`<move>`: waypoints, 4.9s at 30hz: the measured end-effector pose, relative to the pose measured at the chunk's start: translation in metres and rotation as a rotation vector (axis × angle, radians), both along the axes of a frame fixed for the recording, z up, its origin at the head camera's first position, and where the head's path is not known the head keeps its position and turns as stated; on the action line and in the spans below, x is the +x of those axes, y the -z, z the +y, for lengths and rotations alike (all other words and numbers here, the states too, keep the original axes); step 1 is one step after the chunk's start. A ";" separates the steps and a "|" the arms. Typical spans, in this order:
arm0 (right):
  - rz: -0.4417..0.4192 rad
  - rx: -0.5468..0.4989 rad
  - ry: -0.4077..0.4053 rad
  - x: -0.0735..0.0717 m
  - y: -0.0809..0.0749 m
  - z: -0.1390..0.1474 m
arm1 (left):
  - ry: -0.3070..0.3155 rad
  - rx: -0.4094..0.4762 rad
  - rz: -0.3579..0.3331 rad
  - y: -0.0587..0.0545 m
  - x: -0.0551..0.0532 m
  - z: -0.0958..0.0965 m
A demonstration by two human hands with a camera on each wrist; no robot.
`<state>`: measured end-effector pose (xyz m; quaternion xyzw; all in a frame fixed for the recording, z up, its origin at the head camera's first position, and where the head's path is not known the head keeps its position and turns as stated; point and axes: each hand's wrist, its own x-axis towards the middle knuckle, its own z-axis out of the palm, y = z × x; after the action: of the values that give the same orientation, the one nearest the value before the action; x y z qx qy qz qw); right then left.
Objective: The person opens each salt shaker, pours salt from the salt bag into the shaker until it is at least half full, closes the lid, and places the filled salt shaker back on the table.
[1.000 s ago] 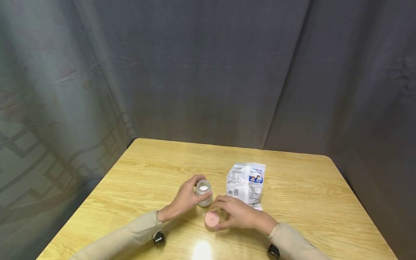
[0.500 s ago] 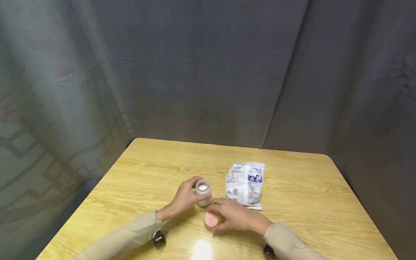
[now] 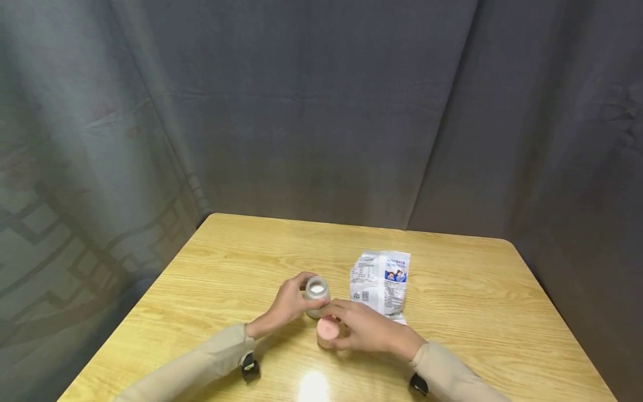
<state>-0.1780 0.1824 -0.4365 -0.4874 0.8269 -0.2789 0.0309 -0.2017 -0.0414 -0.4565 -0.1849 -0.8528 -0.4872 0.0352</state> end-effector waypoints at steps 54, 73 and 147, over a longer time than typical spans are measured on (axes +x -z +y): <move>0.124 -0.244 0.116 -0.037 -0.023 -0.022 | -0.014 -0.046 -0.021 0.001 -0.001 0.000; 0.109 -0.204 0.074 -0.044 -0.028 -0.021 | 0.028 -0.020 0.011 0.002 -0.002 -0.001; -0.135 -0.216 0.036 -0.053 -0.035 -0.035 | 0.030 -0.031 -0.113 -0.006 -0.003 -0.001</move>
<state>-0.2313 0.1472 -0.4019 -0.4530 0.7967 -0.3990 0.0286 -0.2052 -0.0426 -0.4501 -0.1706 -0.8580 -0.4840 -0.0231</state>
